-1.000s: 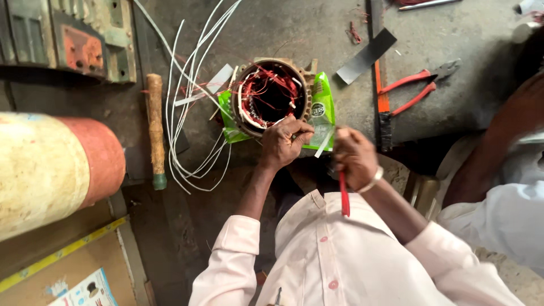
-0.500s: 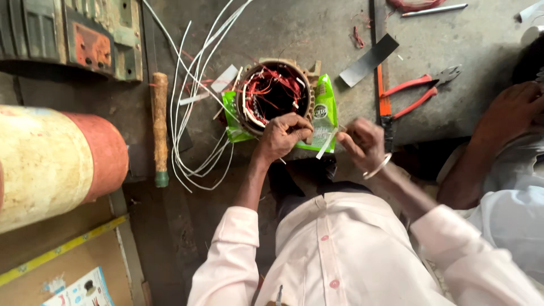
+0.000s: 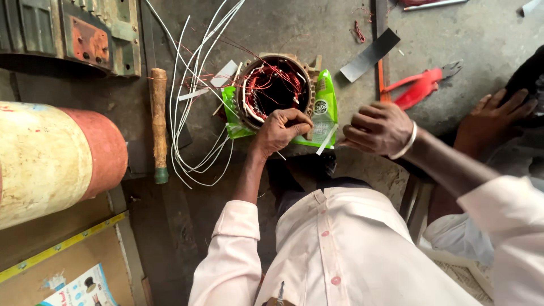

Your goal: The person inserts white insulation strips into the slots of an electric motor stator and presses the red coil wires into the slots by hand, occasionally picking up red-handled pliers to work the wires. A second worker handles another motor stator beside them on the workbench.

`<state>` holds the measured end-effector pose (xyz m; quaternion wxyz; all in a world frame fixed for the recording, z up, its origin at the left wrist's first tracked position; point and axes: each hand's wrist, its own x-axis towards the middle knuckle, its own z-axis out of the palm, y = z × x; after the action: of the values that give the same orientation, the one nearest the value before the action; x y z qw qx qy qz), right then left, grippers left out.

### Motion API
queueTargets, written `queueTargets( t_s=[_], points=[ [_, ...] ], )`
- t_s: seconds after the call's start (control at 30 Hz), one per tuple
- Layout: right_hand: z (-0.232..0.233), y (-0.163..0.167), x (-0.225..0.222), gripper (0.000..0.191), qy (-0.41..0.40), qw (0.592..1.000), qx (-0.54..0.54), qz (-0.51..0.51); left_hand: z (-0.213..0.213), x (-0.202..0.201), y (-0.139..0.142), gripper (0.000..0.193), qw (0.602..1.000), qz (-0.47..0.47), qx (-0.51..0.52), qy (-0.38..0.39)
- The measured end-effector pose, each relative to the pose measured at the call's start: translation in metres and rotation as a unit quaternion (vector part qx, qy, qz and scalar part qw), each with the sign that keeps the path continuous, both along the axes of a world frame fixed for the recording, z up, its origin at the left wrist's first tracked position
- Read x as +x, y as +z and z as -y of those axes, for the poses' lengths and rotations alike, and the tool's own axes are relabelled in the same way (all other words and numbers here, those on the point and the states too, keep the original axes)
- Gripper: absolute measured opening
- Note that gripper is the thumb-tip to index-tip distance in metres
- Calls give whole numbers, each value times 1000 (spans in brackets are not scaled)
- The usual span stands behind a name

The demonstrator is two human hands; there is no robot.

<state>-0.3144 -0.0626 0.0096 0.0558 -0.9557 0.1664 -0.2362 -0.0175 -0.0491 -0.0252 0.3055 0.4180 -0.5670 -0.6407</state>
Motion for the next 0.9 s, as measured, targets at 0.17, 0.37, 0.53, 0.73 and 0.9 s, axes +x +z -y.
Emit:
queueTargets(
  t_s=[0.17,0.37,0.53,0.73,0.9],
  points=[
    [-63,-39,29,69,-220,963,154,24,1,-4,1,9,1000,12,0,19],
    [-111,-63,78,58,-282,893,338,96,-5,-6,-7,8,999,11,-23,33],
    [-79,-36,57,21,-287,918,254,98,-4,-4,-6,10,999,35,-18,30],
    [-27,-15,51,45,-173,978,91,70,-2,-6,1,14,997,71,-32,27],
    [-19,-22,56,53,-150,985,63,52,-3,-8,0,13,994,76,-67,30]
  ],
)
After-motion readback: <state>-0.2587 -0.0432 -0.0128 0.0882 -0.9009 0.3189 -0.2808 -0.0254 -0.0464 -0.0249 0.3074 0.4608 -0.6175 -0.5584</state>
